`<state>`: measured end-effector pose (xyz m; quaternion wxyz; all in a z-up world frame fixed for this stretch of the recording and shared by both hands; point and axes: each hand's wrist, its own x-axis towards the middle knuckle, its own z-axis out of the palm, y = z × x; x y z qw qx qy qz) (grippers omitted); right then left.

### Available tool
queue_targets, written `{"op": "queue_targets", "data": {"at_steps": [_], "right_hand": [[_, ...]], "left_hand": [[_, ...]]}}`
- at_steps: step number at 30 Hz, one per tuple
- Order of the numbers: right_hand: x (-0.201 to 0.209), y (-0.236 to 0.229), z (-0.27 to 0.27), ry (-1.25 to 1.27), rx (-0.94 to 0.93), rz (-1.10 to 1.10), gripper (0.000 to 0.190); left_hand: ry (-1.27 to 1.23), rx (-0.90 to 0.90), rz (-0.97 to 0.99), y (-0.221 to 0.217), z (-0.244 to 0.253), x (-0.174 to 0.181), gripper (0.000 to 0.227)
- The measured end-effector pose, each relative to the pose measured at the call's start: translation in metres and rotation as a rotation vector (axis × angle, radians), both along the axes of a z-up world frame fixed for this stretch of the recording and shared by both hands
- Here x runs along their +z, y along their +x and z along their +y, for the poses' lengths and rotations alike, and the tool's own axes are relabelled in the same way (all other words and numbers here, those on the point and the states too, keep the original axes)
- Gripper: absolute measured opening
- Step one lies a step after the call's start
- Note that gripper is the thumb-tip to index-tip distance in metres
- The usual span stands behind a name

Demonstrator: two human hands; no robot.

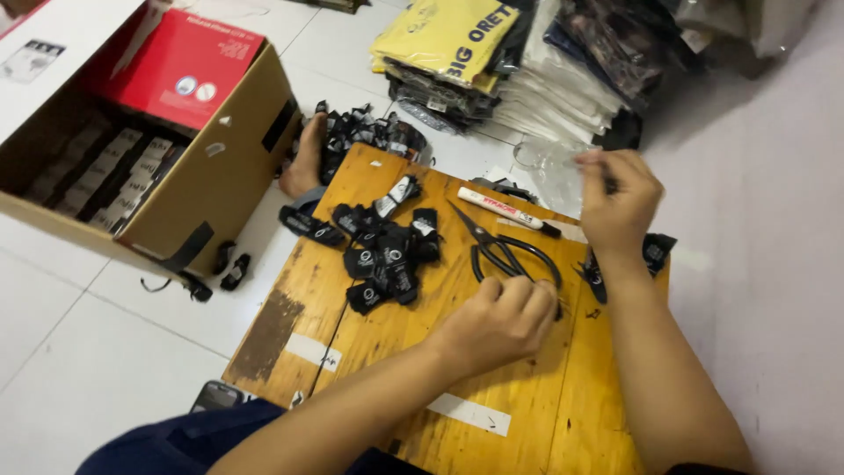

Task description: The person prepares clothing labels by hand on a wooden table. They pick up individual black labels, use a small tool to push through or separate parts of the label, and set them aside on the table or place them into a nearby box.

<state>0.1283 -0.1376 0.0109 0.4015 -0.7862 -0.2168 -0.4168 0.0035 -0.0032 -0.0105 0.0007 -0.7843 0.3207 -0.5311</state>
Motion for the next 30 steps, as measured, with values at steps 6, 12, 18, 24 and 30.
{"op": "queue_targets", "data": {"at_steps": [6, 12, 18, 24, 30], "right_hand": [[-0.005, 0.003, -0.002, -0.241, 0.126, 0.306, 0.008], [0.009, -0.023, 0.024, -0.432, 0.209, 0.418, 0.011], [0.016, -0.06, 0.059, -0.584, 0.342, 0.541, 0.02], [0.022, -0.108, 0.083, -0.338, 0.874, 0.459, 0.017], [0.015, -0.107, 0.087, -0.452, 1.038, 0.581, 0.041]], "left_hand": [[0.023, -0.017, 0.227, 0.007, -0.001, -0.023, 0.005], [-0.126, 0.114, 0.6, -0.019, 0.032, 0.004, 0.064], [-0.715, -0.146, 1.149, -0.074, 0.055, 0.023, 0.059], [-2.014, -0.874, 0.997, -0.104, 0.06, -0.006, 0.03], [-1.758, -0.063, 1.24, -0.11, 0.068, -0.018, 0.034]]}}
